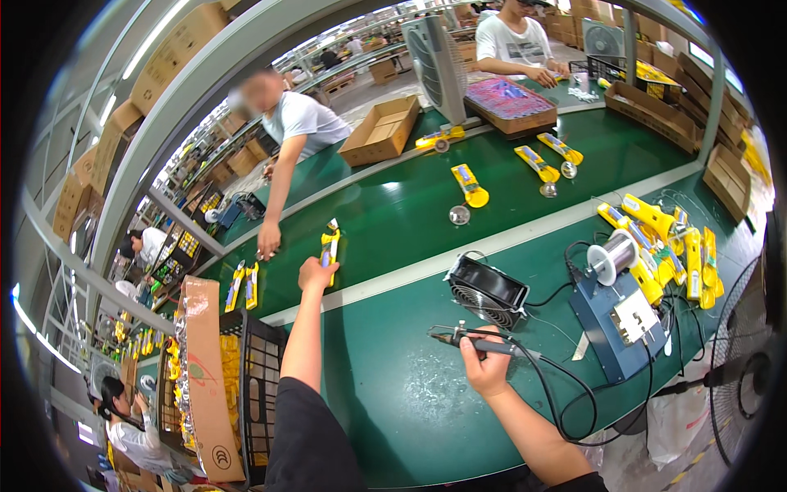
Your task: The person solders wires and circuit components inside flashlight casings using a soldering iron and places the assembled flashlights onto a conveyor belt.
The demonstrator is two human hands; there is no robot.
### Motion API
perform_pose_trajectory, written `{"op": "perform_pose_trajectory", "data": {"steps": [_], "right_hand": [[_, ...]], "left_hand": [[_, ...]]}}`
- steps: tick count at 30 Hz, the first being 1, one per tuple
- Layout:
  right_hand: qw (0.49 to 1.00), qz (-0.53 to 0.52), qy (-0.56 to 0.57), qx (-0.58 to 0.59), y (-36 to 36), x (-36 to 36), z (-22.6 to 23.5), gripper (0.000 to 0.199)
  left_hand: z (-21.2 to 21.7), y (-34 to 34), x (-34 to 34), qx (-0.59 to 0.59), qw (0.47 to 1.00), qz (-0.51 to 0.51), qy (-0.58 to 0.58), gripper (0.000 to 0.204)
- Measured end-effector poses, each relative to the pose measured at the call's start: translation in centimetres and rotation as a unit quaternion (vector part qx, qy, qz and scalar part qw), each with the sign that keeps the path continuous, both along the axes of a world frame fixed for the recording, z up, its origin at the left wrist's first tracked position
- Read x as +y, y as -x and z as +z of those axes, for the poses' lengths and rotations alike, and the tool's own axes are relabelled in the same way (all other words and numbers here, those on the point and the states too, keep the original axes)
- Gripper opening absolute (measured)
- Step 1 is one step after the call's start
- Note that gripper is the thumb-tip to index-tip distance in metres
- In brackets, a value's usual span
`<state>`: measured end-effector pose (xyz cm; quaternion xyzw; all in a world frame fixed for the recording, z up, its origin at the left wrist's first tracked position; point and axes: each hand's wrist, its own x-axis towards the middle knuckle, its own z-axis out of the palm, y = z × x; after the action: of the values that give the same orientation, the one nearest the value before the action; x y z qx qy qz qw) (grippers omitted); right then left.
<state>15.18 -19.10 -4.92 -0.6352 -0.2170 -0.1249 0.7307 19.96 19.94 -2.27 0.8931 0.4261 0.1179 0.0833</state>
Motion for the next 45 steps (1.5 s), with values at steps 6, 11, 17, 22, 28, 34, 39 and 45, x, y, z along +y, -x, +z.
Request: {"op": "perform_pose_trajectory", "data": {"steps": [6,11,17,22,28,34,39,45], "right_hand": [[1.000,0.002,-0.013,0.022,0.2,0.3,0.4,0.012],[1.000,-0.009,-0.003,0.014,-0.1,-0.2,-0.2,0.012],[1.000,-0.014,0.001,0.024,0.1,0.2,0.1,0.011],[0.999,-0.016,0.028,-0.002,-0.5,0.0,0.2,0.013],[0.999,0.008,0.024,0.041,-0.2,-0.3,0.4,0.014],[0.996,0.025,0.002,0.081,0.2,-0.4,0.4,0.015],[0.997,-0.017,-0.024,0.076,-0.2,-0.4,0.0,0.019],[0.996,-0.064,-0.058,0.023,-0.4,-0.1,0.3,0.018]], "left_hand": [[3.2,-8.6,-6.2,-0.231,0.948,-0.220,0.008,0.033],[3.3,-19.9,-17.5,-0.067,0.936,-0.320,0.128,0.039],[1.9,-25.0,-21.8,0.055,0.956,-0.252,0.140,0.086],[3.6,-26.2,-22.6,0.177,0.948,-0.251,0.079,0.066],[5.5,-20.7,-18.6,0.244,0.942,-0.219,0.075,0.048],[7.4,-6.9,-12.1,0.139,0.903,-0.407,-0.014,0.054],[8.1,3.4,-12.0,0.137,0.818,-0.548,-0.112,0.047],[6.1,9.0,-14.4,0.197,0.654,-0.711,-0.165,0.037]]}}
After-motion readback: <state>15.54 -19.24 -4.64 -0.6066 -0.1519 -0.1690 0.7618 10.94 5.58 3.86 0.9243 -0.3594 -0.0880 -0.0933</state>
